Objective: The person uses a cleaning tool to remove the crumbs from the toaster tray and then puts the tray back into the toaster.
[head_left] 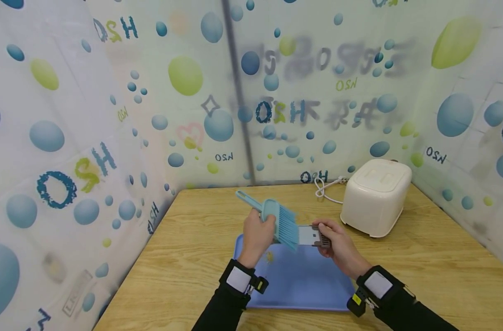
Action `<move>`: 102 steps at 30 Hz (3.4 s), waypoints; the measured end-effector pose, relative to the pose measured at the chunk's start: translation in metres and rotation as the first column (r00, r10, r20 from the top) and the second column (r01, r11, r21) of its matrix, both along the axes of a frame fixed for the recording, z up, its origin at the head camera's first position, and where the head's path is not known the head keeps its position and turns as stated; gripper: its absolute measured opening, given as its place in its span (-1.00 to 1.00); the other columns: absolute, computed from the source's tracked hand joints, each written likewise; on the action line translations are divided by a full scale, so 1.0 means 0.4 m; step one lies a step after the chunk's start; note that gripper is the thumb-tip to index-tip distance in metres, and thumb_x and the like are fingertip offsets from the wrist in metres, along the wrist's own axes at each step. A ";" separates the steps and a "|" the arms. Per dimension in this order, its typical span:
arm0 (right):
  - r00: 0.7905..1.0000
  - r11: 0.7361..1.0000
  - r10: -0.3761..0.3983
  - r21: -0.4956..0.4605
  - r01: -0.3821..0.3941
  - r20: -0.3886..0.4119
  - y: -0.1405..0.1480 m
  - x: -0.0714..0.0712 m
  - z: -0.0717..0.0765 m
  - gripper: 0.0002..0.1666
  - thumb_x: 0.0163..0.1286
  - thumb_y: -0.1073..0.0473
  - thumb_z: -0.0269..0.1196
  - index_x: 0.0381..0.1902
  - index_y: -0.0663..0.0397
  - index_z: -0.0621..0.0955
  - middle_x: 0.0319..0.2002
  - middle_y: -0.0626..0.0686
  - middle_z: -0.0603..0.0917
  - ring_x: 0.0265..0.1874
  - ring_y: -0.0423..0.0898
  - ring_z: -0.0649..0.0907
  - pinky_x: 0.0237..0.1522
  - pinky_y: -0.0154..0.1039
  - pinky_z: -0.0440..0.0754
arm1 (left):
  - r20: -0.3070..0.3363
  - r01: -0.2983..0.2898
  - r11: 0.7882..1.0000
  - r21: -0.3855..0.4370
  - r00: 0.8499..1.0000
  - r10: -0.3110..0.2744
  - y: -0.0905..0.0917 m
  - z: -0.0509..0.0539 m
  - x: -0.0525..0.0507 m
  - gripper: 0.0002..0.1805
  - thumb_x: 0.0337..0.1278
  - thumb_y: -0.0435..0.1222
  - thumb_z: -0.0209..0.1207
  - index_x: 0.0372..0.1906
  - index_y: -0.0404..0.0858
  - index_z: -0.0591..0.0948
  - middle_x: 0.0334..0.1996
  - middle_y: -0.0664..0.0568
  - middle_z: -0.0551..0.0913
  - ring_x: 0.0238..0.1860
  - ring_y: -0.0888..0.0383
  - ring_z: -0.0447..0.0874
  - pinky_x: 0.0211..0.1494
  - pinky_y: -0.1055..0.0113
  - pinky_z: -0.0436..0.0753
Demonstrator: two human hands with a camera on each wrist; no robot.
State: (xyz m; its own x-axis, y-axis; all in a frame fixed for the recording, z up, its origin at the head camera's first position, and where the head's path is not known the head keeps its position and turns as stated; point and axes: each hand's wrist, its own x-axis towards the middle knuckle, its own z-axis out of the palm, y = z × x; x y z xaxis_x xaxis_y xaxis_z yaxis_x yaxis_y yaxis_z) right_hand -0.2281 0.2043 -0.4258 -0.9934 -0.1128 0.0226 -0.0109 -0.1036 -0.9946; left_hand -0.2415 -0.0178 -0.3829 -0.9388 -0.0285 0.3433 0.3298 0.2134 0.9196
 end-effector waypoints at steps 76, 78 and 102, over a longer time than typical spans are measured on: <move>0.999 0.999 -0.041 0.033 0.041 -0.025 0.052 0.005 -0.012 -0.69 0.68 0.00 -0.10 0.08 -0.03 0.52 -0.08 0.07 0.42 -0.52 -0.12 0.45 -0.49 -0.31 0.43 | -0.037 -0.170 0.983 -0.065 0.985 0.168 -0.139 -0.012 -0.013 -0.84 0.23 -0.39 0.04 -0.16 -0.37 0.56 -0.60 -0.04 0.61 -0.79 0.16 0.46 -0.74 0.35 0.44; 0.999 0.999 -0.042 0.030 0.043 -0.025 0.053 0.006 -0.011 -0.69 0.68 0.01 -0.10 0.08 -0.01 0.52 -0.08 0.05 0.43 -0.53 -0.12 0.45 -0.50 -0.31 0.42 | -0.047 -0.164 0.985 -0.057 0.986 0.161 -0.142 -0.008 -0.015 -0.83 0.24 -0.39 0.03 -0.15 -0.37 0.56 -0.60 -0.04 0.60 -0.79 0.16 0.46 -0.74 0.35 0.45; 1.000 0.998 -0.026 0.062 0.026 -0.009 0.012 -0.001 0.006 -0.57 0.69 0.05 -0.13 0.25 0.27 0.39 -0.16 0.12 0.49 -0.52 -0.10 0.45 -0.50 -0.30 0.38 | -0.100 0.160 0.978 -0.137 0.980 -0.174 -0.019 0.061 -0.014 -0.63 0.37 -0.36 -0.01 0.19 -0.32 0.56 -0.01 -0.18 0.71 -0.13 0.03 0.76 -0.16 0.14 0.73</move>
State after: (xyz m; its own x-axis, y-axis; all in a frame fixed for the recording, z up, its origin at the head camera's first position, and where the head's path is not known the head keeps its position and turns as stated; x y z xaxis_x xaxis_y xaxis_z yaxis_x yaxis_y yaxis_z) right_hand -0.2284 0.2090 -0.4236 -0.9958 -0.0883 0.0247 -0.0211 -0.0414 -0.9989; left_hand -0.2472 -0.0255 -0.3585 -0.8826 0.1760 0.4360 0.4688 0.2601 0.8441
